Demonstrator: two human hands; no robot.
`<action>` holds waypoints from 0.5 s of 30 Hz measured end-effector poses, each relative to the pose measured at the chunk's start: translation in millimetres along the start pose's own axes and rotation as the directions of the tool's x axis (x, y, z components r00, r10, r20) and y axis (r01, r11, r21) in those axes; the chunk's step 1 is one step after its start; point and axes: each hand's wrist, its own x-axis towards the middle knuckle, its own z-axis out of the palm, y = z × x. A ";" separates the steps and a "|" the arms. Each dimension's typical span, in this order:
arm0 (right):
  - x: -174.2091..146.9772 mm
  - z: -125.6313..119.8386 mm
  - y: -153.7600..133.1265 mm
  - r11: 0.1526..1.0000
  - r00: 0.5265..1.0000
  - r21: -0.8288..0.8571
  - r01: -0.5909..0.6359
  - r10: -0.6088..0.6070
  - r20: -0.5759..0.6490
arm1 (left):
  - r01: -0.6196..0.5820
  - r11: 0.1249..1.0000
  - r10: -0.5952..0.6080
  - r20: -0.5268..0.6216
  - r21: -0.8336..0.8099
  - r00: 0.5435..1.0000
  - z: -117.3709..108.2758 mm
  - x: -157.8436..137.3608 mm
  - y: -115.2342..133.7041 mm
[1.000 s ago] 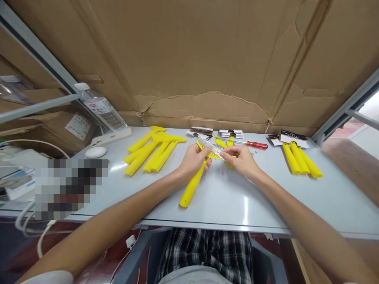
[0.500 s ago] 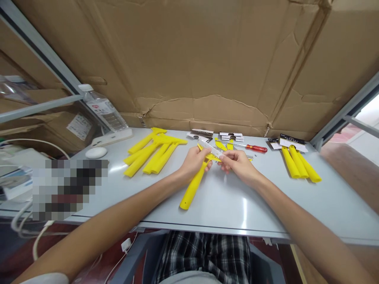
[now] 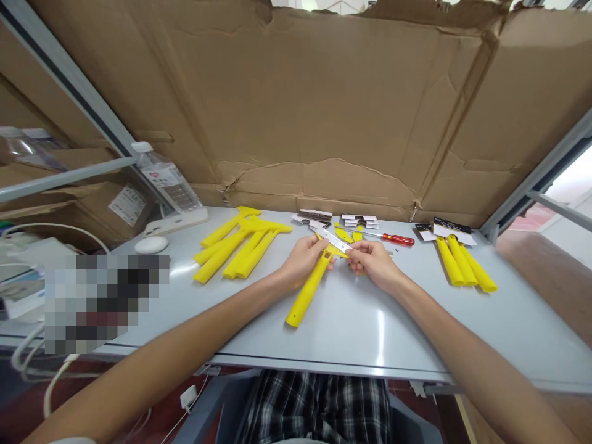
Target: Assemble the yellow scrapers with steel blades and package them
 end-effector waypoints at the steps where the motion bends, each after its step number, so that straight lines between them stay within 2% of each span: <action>1: -0.4 0.6 0.0 1.000 1.000 0.004 -0.002 0.002 -0.004 | -0.004 1.000 0.004 -0.007 0.005 1.000 1.7 -1.6 -0.2; 6: -3.1 4.2 0.2 1.000 1.000 0.020 -0.001 0.000 0.008 | -0.016 0.998 0.020 -0.074 0.057 0.997 5.9 -7.3 1.7; 12: -5.1 8.8 1.1 1.000 0.999 0.007 0.024 -0.024 0.038 | -0.029 0.994 0.035 -0.054 0.108 0.998 5.0 -10.8 6.0; 15: -6.2 9.6 0.0 1.000 0.996 0.015 -0.013 0.012 0.085 | -0.025 0.993 0.033 -0.067 0.118 0.997 5.6 -11.6 7.5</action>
